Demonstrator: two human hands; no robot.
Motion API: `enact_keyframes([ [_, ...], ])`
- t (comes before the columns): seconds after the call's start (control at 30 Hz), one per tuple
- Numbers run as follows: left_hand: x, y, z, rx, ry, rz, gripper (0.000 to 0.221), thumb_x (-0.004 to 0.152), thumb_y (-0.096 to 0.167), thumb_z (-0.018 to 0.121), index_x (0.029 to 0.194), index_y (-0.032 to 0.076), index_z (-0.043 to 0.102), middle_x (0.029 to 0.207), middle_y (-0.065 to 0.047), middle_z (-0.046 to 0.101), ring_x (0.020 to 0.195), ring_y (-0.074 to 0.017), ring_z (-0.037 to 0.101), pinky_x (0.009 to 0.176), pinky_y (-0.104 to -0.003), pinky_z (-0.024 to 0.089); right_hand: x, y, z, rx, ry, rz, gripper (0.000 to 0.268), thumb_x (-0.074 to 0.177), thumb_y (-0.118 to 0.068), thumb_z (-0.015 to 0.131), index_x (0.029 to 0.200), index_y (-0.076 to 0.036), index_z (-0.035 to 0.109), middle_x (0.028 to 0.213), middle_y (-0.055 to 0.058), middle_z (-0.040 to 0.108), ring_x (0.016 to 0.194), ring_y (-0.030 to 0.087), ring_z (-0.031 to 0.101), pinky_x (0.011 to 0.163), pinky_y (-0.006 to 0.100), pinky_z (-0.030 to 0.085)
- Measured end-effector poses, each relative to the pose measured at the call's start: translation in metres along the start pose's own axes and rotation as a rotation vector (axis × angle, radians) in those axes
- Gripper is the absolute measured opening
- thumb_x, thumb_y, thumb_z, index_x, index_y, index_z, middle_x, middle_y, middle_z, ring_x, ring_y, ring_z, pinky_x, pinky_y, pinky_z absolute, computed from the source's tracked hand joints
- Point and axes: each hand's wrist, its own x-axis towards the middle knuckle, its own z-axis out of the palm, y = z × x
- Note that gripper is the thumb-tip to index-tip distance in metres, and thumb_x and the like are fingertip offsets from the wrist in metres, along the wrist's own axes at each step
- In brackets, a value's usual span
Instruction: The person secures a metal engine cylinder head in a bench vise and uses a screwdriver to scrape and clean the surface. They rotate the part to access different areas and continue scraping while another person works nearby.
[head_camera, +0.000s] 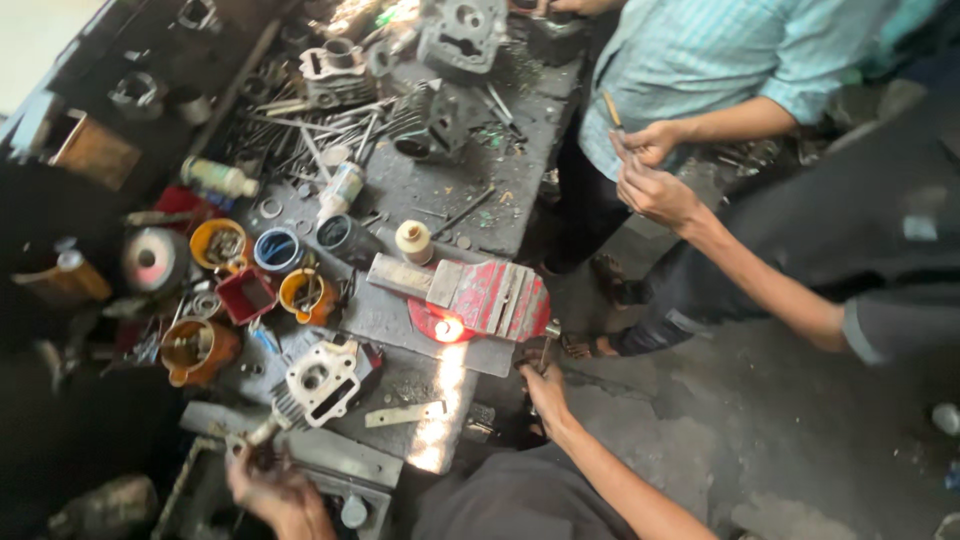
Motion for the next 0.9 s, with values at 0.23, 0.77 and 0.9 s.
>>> enact_keyframes([
  [0.23, 0.002, 0.062, 0.048, 0.501, -0.100, 0.381, 0.023, 0.098, 0.011, 0.060, 0.118, 0.000, 0.063, 0.118, -0.011, 0.068, 0.110, -0.0220, 0.066, 0.099, -0.037, 0.054, 0.003, 0.008, 0.024, 0.106, 0.157, 0.009, 0.022, 0.093, -0.010, 0.060, 0.114, -0.009, 0.066, 0.090, 0.007, 0.069, 0.071, 0.014, 0.062, 0.059, 0.031, 0.051],
  [0.77, -0.018, 0.021, 0.129, 1.394, -0.632, 1.064, 0.033, 0.096, 0.031, 0.067, 0.121, 0.011, 0.072, 0.133, -0.011, 0.066, 0.124, -0.0295, 0.058, 0.109, -0.048, 0.039, -0.020, -0.014, 0.037, -0.260, 0.485, -0.569, 0.021, 0.080, 0.000, 0.065, 0.101, -0.002, 0.068, 0.090, 0.014, 0.074, 0.082, 0.027, 0.073, 0.074, 0.037, 0.055],
  [0.9, -0.024, 0.018, 0.130, 1.395, -0.606, 1.046, 0.029, 0.098, 0.029, 0.068, 0.121, 0.012, 0.072, 0.135, -0.009, 0.064, 0.131, -0.0289, 0.053, 0.111, -0.050, 0.037, -0.023, -0.020, 0.043, -0.339, 0.535, -0.648, 0.021, 0.081, 0.002, 0.065, 0.101, 0.000, 0.068, 0.095, 0.019, 0.073, 0.088, 0.035, 0.072, 0.077, 0.041, 0.056],
])
